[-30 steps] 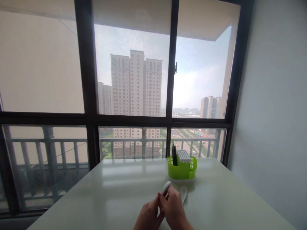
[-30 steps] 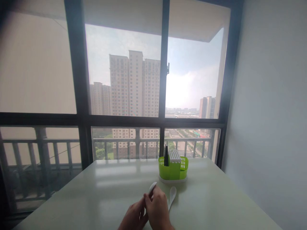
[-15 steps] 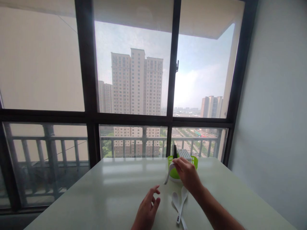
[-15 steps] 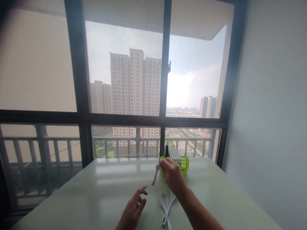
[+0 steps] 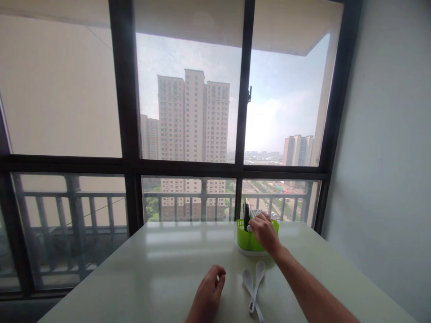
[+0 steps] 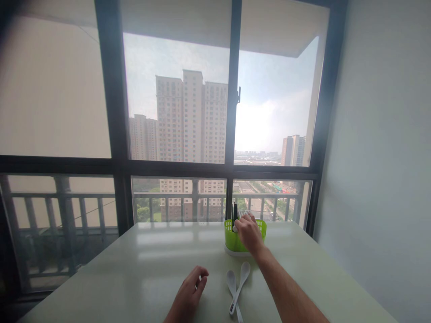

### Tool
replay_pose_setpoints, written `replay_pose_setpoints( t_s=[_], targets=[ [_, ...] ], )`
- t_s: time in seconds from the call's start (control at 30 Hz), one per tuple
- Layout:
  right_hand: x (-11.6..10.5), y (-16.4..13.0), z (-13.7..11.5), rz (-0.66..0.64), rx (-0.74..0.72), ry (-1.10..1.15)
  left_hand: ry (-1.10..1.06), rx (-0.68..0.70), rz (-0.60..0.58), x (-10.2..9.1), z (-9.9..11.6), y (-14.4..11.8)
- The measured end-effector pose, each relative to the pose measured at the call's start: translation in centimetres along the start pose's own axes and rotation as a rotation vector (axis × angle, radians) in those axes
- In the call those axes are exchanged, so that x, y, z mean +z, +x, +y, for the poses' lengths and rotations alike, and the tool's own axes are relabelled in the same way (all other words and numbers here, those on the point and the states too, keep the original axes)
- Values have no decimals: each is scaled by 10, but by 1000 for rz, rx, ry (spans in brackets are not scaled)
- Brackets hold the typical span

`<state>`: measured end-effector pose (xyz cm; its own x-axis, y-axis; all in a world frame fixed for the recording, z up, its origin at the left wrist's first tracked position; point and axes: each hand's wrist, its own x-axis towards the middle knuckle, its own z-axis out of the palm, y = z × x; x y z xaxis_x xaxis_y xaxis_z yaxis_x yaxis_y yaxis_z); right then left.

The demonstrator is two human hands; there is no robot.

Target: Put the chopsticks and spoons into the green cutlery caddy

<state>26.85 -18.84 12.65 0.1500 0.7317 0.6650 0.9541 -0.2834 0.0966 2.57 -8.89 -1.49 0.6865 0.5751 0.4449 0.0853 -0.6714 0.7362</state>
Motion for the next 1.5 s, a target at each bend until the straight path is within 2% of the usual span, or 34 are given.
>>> replay_pose_setpoints(
  t_s=[0.2,0.3,0.4,0.47,0.5,0.57,0.67,0.73,0.8,0.87,0.97,1.03,1.1,1.2,1.3,1.4,1.5],
  targets=[
    [-5,0,5,-47,-16,20,33,-6,-20,-2,2,1],
    [-15,-1,2,-26,-16,27,37,-3,-31,-2,1,2],
    [-26,-14,-7,71,58,63,37,-3,-37,-1,-1,2],
    [-26,-33,-15,84,160,100,32,-5,-37,0,-2,2],
    [-21,-44,-18,39,218,115,29,-6,-38,0,-2,2],
    [-3,-68,-20,-135,320,132,22,-9,-38,0,-2,3],
    [35,-99,-12,-372,427,214,21,-12,-42,-1,-1,4],
    [59,-112,-2,-410,483,354,23,-21,-48,-3,0,4],
    [77,-118,6,-391,551,494,24,-38,-61,-3,1,4],
    [86,-119,12,-368,611,574,24,-55,-66,-3,1,4],
    [89,-116,21,-389,674,623,23,-69,-71,-2,0,5],
    [83,-112,29,-387,717,683,21,-65,-76,-1,-2,6],
    [72,-105,40,-323,760,803,23,-64,-81,0,-3,6],
    [45,-88,55,-181,774,1024,24,-67,-78,2,-5,6],
    [13,-64,60,-54,714,1128,19,-65,-73,3,-7,5],
    [-16,-32,52,166,637,1062,10,-67,-71,4,-8,5],
    [-34,0,37,373,473,762,1,-72,-68,5,-10,5]
  ],
)
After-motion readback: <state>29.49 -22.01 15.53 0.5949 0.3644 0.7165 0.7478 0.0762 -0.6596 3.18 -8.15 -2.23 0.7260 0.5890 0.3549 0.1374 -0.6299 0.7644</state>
